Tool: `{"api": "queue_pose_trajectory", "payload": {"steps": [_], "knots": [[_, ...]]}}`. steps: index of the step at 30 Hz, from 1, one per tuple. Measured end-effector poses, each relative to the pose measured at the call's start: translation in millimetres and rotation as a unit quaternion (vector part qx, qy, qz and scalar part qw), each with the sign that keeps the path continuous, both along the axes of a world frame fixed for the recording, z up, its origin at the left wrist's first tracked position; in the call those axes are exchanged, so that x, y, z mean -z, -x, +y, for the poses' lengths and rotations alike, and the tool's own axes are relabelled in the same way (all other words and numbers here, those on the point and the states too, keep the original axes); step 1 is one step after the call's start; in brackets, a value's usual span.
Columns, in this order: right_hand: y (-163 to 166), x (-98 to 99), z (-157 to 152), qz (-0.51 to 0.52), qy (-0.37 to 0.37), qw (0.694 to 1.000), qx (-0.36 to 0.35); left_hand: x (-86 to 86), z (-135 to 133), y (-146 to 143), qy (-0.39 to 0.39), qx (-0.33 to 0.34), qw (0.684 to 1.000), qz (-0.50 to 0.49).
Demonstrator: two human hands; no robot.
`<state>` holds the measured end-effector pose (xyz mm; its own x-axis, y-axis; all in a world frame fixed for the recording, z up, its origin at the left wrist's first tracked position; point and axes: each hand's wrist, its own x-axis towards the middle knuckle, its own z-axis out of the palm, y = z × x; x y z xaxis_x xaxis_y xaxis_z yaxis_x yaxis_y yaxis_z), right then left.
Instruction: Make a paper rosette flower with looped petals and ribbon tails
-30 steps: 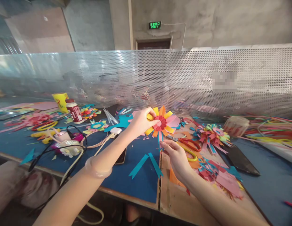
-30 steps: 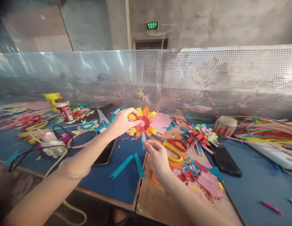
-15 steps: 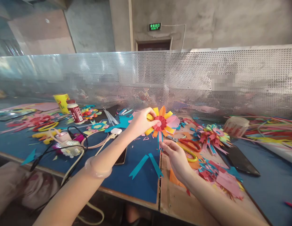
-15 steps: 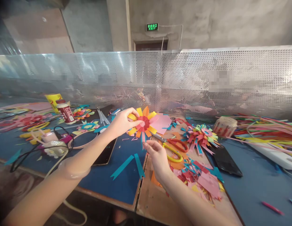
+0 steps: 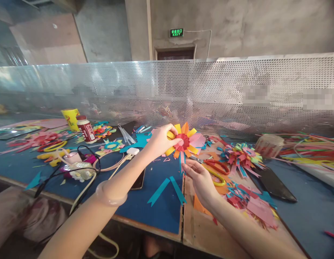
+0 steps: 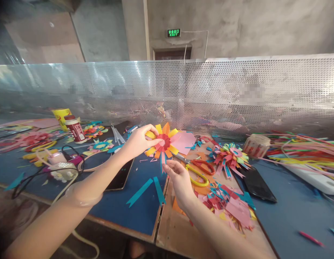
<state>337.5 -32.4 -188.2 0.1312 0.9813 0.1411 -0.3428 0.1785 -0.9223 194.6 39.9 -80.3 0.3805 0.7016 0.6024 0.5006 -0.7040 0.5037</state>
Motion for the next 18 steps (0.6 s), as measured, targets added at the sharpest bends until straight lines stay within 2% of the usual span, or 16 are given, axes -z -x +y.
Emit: {"api": "queue_pose_trajectory", "payload": {"steps": [18], "knots": [[1.2,-0.7,-3.2,0.043,0.001,0.999,-0.028,-3.0,-3.2,0.5,0.004,0.004,1.000,-0.002]]}}
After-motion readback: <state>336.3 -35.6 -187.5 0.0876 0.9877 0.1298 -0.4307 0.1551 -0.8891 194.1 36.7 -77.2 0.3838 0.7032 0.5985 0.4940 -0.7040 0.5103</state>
